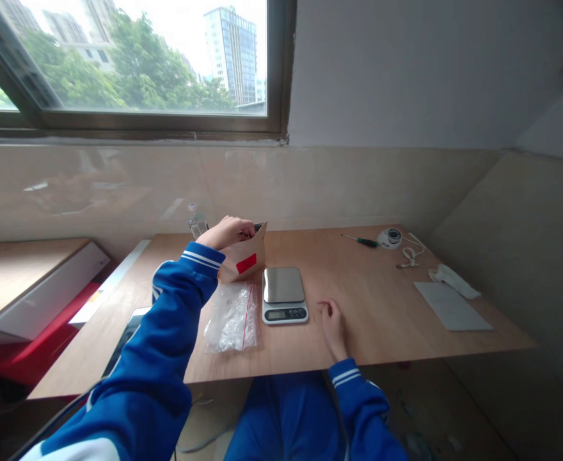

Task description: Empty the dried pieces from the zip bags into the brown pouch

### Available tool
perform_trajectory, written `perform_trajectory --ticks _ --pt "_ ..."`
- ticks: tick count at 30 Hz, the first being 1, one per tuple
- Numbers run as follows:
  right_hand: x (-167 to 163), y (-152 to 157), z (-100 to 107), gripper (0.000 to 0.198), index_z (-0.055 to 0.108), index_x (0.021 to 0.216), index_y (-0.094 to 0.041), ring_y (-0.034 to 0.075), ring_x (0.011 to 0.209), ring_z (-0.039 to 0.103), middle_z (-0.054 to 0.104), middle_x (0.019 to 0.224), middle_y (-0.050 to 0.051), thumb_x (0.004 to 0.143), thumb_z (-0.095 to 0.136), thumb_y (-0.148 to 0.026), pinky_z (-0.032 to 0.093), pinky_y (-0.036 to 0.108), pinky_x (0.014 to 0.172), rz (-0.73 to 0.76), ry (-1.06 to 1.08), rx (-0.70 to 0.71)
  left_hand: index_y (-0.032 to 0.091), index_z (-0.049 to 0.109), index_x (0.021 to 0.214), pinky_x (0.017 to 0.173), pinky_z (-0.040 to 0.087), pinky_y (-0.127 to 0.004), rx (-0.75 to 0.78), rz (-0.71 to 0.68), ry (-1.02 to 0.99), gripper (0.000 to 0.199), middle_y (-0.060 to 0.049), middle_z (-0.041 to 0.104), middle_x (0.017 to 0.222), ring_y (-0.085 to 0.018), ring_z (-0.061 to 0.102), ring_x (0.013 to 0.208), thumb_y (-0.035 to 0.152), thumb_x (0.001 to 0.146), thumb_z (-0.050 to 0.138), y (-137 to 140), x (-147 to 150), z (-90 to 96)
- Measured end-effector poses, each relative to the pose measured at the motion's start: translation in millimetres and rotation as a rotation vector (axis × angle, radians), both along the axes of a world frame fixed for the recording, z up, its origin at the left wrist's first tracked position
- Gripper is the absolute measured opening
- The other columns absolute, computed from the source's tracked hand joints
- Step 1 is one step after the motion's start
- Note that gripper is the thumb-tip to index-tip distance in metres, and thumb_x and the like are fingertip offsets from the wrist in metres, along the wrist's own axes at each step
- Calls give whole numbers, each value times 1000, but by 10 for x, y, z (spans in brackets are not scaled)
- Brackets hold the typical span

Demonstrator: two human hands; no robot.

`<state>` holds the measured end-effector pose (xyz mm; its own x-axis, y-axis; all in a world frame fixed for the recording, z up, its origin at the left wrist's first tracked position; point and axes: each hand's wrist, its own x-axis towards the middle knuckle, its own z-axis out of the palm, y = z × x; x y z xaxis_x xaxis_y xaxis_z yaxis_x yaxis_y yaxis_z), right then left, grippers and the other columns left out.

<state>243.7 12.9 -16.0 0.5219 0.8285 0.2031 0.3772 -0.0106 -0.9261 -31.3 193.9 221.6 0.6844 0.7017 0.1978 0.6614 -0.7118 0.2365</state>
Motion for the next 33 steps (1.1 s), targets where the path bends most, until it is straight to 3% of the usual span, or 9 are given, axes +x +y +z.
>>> perform_trajectory --ticks 9,13,15,18,21,26,28,31,33 --pt "-20 -10 62 25 59 82 -20 24 83 62 68 89 9 81 41 -36 47 33 72 -15 -4 -31 20 66 86 73 47 -27 177 106 -641 17 -5 68 89 -15 60 78 34 83 56 -539 304 135" --pt "-14 -13 50 26 59 87 -19 23 85 62 67 93 10 81 41 -38 48 33 73 -31 -10 0 18 62 92 65 50 -25 -293 -9 -573 28 -4 69 82 -14 63 70 44 82 57 -698 604 -465" --pt "-13 -13 38 28 59 89 -19 23 86 62 67 94 11 82 41 -39 48 33 73 -32 -8 7 17 60 93 66 52 -26 -455 88 -464 31 -6 69 85 -16 65 73 46 81 58 -636 682 -863" --pt "-15 -11 25 29 58 89 -19 24 83 62 67 94 11 82 39 -40 48 33 69 -36 6 4 16 60 91 64 53 -30 -478 153 -412 31 -11 69 88 -20 66 74 45 79 59 -523 738 -1324" --pt "-16 -8 20 28 59 90 -19 23 82 62 67 94 11 82 40 -38 48 33 68 -32 7 5 17 60 90 69 53 -33 -447 180 -386 23 -11 69 86 -22 67 78 38 80 58 -509 760 -1479" --pt "-18 -9 35 28 58 90 -19 24 84 62 67 94 11 83 39 -38 48 35 73 -25 4 -7 20 58 102 91 46 -35 -258 208 -422 22 -12 61 112 -22 58 107 29 89 42 -648 749 -1054" --pt "-22 -12 49 28 58 89 -19 25 87 62 67 95 11 83 39 -38 48 35 76 -32 -2 -14 21 56 105 97 42 -36 -6 246 -466 25 -10 58 115 -21 53 111 26 92 36 -691 717 -732" --pt "-26 -19 67 28 58 90 -20 25 90 62 67 98 11 83 39 -38 48 36 77 -40 -1 -41 19 56 102 97 41 -37 382 507 -519 24 -11 57 108 -23 52 107 22 92 35 -662 609 -294" --pt "-25 -22 68 28 58 91 -20 26 89 62 67 99 12 83 40 -39 48 36 76 -41 2 -45 17 57 101 92 43 -37 414 634 -446 25 -12 59 105 -24 54 103 19 90 36 -577 500 -120"
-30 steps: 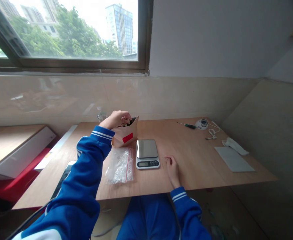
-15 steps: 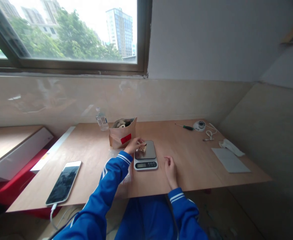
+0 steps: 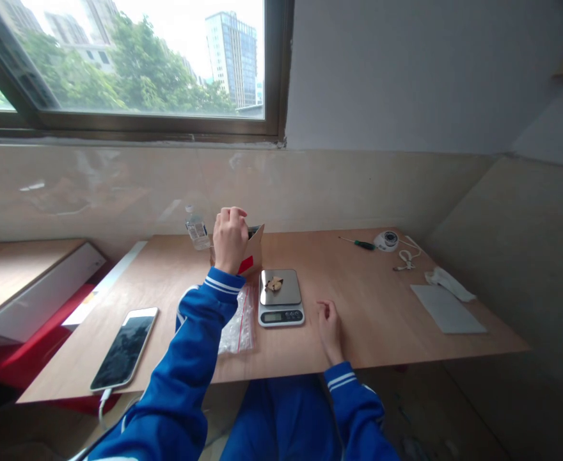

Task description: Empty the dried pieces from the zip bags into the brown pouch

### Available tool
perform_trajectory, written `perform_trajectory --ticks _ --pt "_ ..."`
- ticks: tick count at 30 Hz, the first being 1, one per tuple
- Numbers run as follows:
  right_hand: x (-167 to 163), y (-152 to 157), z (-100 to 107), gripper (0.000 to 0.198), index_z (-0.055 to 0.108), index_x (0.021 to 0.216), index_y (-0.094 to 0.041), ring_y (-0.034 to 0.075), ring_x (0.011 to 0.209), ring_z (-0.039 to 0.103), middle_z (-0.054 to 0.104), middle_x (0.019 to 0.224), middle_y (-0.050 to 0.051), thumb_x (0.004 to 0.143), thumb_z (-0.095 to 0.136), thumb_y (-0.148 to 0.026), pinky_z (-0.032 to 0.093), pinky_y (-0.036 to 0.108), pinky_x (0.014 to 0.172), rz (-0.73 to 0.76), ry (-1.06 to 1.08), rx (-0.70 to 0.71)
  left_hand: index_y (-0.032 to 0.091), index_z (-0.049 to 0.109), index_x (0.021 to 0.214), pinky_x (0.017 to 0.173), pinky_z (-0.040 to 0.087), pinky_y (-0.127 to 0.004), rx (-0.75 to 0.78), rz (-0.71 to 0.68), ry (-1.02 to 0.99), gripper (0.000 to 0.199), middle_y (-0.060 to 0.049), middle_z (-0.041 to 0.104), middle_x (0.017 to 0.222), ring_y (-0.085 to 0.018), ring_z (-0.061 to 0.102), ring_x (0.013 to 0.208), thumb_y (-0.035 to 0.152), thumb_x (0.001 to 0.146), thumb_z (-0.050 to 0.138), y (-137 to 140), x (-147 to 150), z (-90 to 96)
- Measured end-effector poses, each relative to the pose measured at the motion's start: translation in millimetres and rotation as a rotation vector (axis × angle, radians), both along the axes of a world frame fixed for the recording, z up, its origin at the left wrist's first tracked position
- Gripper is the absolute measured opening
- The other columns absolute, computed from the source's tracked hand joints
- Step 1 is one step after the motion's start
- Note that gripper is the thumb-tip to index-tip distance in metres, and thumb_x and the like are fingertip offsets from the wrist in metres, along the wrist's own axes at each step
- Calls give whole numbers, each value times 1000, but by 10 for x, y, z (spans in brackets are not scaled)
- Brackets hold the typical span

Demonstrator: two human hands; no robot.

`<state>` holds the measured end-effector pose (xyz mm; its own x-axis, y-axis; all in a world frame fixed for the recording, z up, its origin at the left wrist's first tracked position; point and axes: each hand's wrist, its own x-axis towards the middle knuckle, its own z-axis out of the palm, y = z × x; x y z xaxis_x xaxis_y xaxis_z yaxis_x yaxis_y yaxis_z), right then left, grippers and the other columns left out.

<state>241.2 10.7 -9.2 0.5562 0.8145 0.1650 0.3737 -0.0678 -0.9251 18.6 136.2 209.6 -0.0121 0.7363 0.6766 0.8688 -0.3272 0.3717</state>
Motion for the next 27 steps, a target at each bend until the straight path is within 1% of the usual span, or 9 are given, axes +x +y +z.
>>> perform_trajectory --ticks 2,4,6,9,13,18,20,23,27 --pt "4 0 -7 27 58 91 -20 25 88 62 67 98 11 83 40 -38 48 36 76 0 0 11 17 60 99 81 47 -34 -231 31 94 25 -11 63 98 -24 59 95 18 87 38 110 -113 65" --pt "9 2 -18 25 58 89 -20 25 88 62 68 97 11 83 41 -37 48 35 76 3 0 24 19 65 97 76 47 -32 -483 -9 217 26 -11 67 96 -25 61 91 22 85 41 211 -199 58" --pt "13 5 -26 25 59 89 -20 25 87 62 68 96 11 83 41 -37 48 35 75 10 3 27 21 68 96 75 47 -30 -613 -70 306 28 -10 69 99 -24 63 92 26 84 43 287 -240 29" --pt "13 7 -30 25 59 90 -20 25 86 62 68 96 11 84 41 -37 48 36 75 9 9 21 20 71 94 72 47 -28 -680 -139 360 28 -10 71 96 -23 64 88 31 81 49 365 -233 4" --pt "8 9 -35 25 60 89 -20 25 86 62 68 95 10 83 42 -37 49 36 75 -3 16 27 22 73 88 69 48 -28 -776 -191 421 27 -8 72 94 -23 66 82 38 70 61 475 -206 -4" --pt "15 14 -49 26 60 90 -20 25 86 62 68 96 11 84 42 -37 49 36 74 5 11 22 23 73 74 64 48 -26 -835 -235 460 20 -4 73 82 -23 66 75 27 55 70 588 -210 -16" --pt "16 13 -44 25 59 90 -20 25 88 62 67 96 11 84 41 -37 48 36 76 18 8 16 22 73 73 62 47 -26 -832 -247 459 20 -4 72 78 -22 66 72 24 54 69 600 -218 -8" --pt "11 10 -26 25 58 88 -20 26 89 62 67 95 11 84 40 -36 48 36 77 20 -5 22 22 73 76 64 47 -26 -793 -261 442 18 -5 72 78 -21 66 74 24 60 64 598 -246 8" --pt "4 7 -13 24 59 87 -21 26 88 62 68 94 10 83 41 -36 48 36 78 8 -15 37 21 73 71 64 46 -24 -765 -270 427 18 -5 72 76 -20 65 73 32 68 58 611 -310 0"
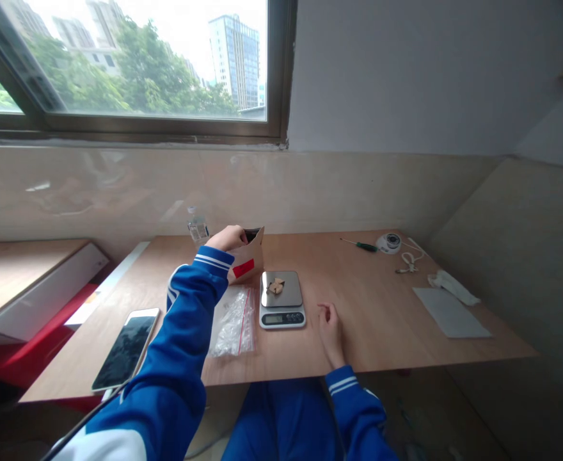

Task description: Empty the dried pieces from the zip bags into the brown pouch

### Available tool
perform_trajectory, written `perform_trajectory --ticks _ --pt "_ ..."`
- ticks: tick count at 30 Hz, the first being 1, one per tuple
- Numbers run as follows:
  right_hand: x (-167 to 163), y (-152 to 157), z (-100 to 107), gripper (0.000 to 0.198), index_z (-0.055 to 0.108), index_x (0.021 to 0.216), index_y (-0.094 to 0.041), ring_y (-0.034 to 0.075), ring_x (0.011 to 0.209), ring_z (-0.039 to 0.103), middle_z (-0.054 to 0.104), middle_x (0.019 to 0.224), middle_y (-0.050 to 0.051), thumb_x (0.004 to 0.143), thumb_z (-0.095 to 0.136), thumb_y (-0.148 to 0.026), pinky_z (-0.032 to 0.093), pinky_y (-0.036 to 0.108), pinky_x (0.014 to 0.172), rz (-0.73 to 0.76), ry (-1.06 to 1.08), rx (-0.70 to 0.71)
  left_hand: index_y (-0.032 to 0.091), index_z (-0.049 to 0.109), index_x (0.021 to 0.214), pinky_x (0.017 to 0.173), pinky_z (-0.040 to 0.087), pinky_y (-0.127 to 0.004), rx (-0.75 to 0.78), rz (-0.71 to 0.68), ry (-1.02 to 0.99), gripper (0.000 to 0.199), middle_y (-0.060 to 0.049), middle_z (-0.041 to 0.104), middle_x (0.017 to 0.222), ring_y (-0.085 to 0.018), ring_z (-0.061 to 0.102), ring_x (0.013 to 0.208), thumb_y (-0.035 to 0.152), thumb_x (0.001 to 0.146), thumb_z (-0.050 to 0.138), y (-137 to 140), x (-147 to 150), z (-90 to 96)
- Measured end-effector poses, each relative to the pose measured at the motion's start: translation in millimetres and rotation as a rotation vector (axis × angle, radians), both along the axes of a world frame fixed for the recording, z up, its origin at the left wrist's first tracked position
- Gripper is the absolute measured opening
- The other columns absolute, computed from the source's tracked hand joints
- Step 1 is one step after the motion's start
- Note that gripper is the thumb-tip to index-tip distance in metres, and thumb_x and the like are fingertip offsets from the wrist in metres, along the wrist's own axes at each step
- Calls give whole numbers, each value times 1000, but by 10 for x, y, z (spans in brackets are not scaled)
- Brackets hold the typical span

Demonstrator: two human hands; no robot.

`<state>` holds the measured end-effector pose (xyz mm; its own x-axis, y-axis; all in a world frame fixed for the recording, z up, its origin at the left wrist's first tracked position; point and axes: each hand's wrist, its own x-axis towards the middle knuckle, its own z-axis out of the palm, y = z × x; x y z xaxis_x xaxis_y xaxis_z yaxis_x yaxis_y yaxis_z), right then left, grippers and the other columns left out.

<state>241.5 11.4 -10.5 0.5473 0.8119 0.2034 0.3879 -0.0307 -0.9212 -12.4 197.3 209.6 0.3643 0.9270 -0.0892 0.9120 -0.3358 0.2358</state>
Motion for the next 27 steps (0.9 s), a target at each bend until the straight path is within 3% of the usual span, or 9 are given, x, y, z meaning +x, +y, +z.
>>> perform_trajectory --ticks 5,12,19,22,24,27 --pt "0 -1 2 24 59 87 -21 26 87 62 68 94 11 83 41 -36 48 36 77 1 0 1 21 74 78 56 45 -24 -100 6 -67 33 -4 72 76 -19 64 66 48 67 58 10 -53 -23" --pt "4 4 10 27 58 88 -20 25 87 63 68 95 11 82 40 -38 48 36 76 5 0 -21 18 71 72 51 41 -23 -42 -8 -102 23 -4 70 73 -19 63 68 36 63 62 -85 -26 30" --pt "-4 2 20 24 58 88 -20 25 88 62 67 95 11 83 42 -38 48 36 77 16 29 -23 19 63 91 63 45 -26 287 79 -71 20 -6 70 82 -21 64 76 30 74 63 -283 -2 258" --pt "-8 -1 33 23 59 87 -21 25 87 62 68 95 11 82 42 -36 48 35 75 10 27 -26 20 56 110 69 46 -27 462 136 -258 30 -6 70 87 -20 65 82 32 82 58 -560 86 367" --pt "-11 -2 40 23 60 86 -21 25 86 62 68 94 11 82 42 -36 48 34 74 5 19 -26 21 55 113 71 47 -26 472 46 -474 32 -5 70 89 -18 65 82 34 84 57 -760 204 295" --pt "-12 -2 30 25 60 87 -20 25 84 62 68 92 10 82 42 -36 48 34 73 -1 9 -39 20 60 100 69 49 -24 210 -178 -710 24 -3 70 89 -14 64 76 36 82 60 -974 448 -115"
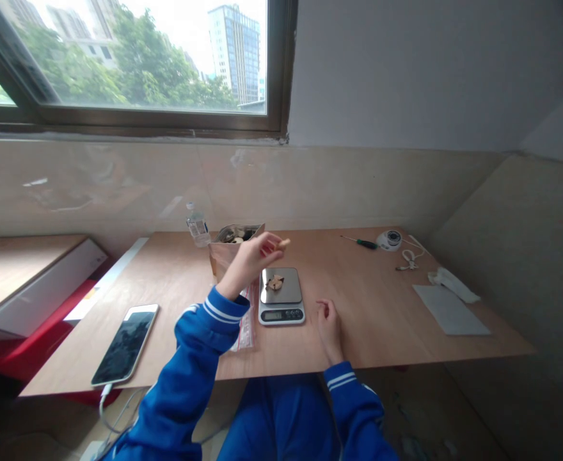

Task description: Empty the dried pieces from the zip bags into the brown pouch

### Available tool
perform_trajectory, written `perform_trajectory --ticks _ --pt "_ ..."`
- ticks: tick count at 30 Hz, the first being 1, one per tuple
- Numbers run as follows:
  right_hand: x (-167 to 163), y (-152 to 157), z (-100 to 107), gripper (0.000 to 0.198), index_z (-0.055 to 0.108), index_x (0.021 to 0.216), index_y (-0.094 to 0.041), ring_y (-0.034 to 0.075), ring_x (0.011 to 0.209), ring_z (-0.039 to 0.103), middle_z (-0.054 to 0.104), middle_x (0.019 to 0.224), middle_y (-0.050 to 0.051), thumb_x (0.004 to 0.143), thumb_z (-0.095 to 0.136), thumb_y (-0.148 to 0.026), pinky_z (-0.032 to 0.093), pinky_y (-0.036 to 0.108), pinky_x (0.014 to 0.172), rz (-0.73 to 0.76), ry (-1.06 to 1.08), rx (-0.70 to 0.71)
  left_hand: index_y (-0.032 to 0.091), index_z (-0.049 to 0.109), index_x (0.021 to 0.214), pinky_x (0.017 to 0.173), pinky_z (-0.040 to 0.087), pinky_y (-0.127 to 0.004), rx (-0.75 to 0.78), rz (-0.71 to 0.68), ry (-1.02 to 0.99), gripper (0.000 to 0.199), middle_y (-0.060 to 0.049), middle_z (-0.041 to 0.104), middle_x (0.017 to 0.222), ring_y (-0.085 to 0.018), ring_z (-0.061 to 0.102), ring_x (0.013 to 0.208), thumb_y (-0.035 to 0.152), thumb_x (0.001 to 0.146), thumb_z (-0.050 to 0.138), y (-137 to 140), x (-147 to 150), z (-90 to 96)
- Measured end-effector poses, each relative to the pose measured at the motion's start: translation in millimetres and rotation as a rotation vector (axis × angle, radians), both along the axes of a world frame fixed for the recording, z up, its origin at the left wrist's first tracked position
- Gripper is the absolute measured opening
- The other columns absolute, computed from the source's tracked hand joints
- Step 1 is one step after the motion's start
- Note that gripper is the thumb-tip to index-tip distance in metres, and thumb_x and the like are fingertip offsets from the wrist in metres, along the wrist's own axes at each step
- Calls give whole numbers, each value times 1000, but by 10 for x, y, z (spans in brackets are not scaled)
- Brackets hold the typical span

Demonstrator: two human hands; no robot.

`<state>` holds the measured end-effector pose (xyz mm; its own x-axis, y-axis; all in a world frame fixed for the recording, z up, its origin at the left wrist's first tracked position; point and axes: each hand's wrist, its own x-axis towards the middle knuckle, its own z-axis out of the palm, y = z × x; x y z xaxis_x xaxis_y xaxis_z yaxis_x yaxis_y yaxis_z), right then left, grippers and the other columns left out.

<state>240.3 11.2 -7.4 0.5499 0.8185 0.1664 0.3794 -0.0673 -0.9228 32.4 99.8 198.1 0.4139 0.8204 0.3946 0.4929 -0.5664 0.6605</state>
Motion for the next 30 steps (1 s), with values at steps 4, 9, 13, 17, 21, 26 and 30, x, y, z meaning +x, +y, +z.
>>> perform_trajectory --ticks 4,9,13,17,21,26,30 --pt "11 16 -55 28 59 89 -19 25 86 61 68 93 10 83 39 -36 47 36 77 11 -20 7 17 61 92 65 48 -24 -172 -10 110 14 -2 69 78 -15 63 71 25 80 60 -76 330 -750" --pt "35 55 -122 27 58 87 -19 25 86 62 68 93 11 82 38 -36 47 37 78 26 -28 40 16 65 85 80 46 -36 -56 115 306 8 -9 69 86 -25 61 89 19 78 61 -36 561 -1190" --pt "39 53 -118 27 58 87 -19 25 86 62 68 92 11 82 38 -36 47 36 76 32 -25 44 13 66 88 87 44 -41 -22 156 299 12 -13 66 94 -28 58 98 17 79 59 0 571 -1190" --pt "23 19 -57 28 60 88 -19 24 84 62 68 92 10 83 39 -37 47 34 74 32 4 18 16 59 107 89 44 -33 64 213 197 24 -9 62 104 -21 56 99 18 89 45 -5 454 -893" --pt "8 -5 1 26 60 87 -20 23 82 62 68 92 9 83 41 -37 47 32 71 15 31 -17 19 58 107 91 43 -36 403 483 -27 25 -8 58 101 -22 53 98 19 91 39 53 223 -376" --pt "6 3 -3 27 60 87 -19 23 82 61 67 92 9 82 41 -39 46 32 72 18 29 -3 15 64 97 89 45 -35 339 588 185 25 -11 62 98 -24 55 98 16 85 41 324 -152 -18" --pt "8 4 -7 27 60 87 -19 23 82 62 68 92 9 82 41 -39 46 32 69 27 11 -18 17 68 88 81 47 -30 40 490 490 30 -10 68 94 -22 62 90 22 86 39 496 -351 44"
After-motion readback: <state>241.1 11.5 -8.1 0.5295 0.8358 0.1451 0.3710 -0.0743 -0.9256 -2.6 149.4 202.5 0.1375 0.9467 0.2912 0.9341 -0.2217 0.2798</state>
